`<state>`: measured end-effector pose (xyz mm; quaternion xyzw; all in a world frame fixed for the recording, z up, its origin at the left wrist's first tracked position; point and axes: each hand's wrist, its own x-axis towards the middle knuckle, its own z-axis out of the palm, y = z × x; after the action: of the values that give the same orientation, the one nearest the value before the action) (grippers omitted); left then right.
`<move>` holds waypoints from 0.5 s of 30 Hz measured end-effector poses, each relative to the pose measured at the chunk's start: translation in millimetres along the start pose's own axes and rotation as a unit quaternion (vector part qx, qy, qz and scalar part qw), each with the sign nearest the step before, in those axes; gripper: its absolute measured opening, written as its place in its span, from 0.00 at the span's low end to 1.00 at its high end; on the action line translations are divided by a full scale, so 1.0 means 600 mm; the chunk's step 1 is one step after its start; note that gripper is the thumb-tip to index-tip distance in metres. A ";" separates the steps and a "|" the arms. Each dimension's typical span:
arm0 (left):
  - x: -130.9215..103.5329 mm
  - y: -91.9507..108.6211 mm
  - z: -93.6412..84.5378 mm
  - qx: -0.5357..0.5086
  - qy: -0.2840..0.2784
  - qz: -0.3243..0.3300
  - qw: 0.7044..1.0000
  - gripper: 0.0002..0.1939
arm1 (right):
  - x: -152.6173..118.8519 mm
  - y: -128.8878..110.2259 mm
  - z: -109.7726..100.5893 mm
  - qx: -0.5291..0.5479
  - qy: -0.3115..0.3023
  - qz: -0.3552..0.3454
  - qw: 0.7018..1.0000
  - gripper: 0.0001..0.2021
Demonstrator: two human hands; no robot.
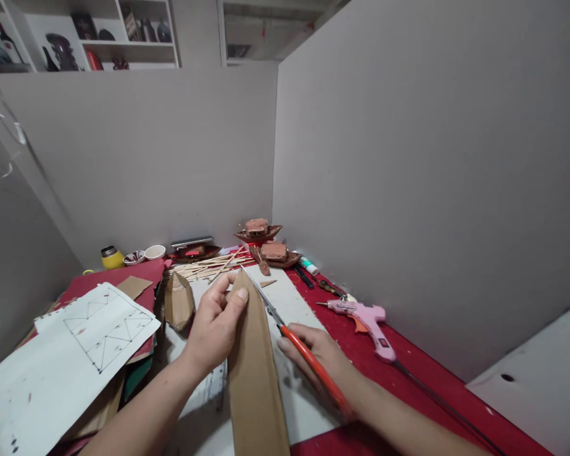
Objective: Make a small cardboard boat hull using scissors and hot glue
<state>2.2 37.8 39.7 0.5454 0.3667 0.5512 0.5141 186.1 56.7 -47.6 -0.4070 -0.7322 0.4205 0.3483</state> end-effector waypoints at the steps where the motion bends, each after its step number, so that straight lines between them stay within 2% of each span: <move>1: 0.001 0.003 -0.001 0.005 0.015 0.008 1.000 0.13 | 0.008 0.006 -0.003 -0.073 0.013 0.011 0.997 0.23; 3: 0.006 0.007 -0.007 0.018 0.053 0.023 0.998 0.13 | 0.022 0.015 -0.012 -0.242 0.026 0.047 0.969 0.22; 5: 0.013 0.006 -0.014 0.024 0.086 0.036 0.995 0.14 | 0.030 0.020 -0.020 -0.334 0.019 0.074 0.940 0.19; 8: 0.024 -0.003 -0.025 0.015 0.115 0.030 0.993 0.15 | 0.032 0.021 -0.029 -0.370 0.010 0.086 0.925 0.16; 11: 0.032 -0.013 -0.031 0.004 0.121 0.000 0.993 0.17 | 0.031 0.016 -0.031 -0.394 0.003 0.090 0.915 0.18; 15: 0.034 -0.022 -0.033 0.015 0.124 -0.015 0.992 0.18 | 0.030 0.007 -0.033 -0.394 -0.011 0.085 0.915 0.14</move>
<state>-12.7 63.5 28.7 0.4751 0.4439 0.6012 0.4645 196.7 80.7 -40.3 -0.5678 -0.8047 0.1302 0.1146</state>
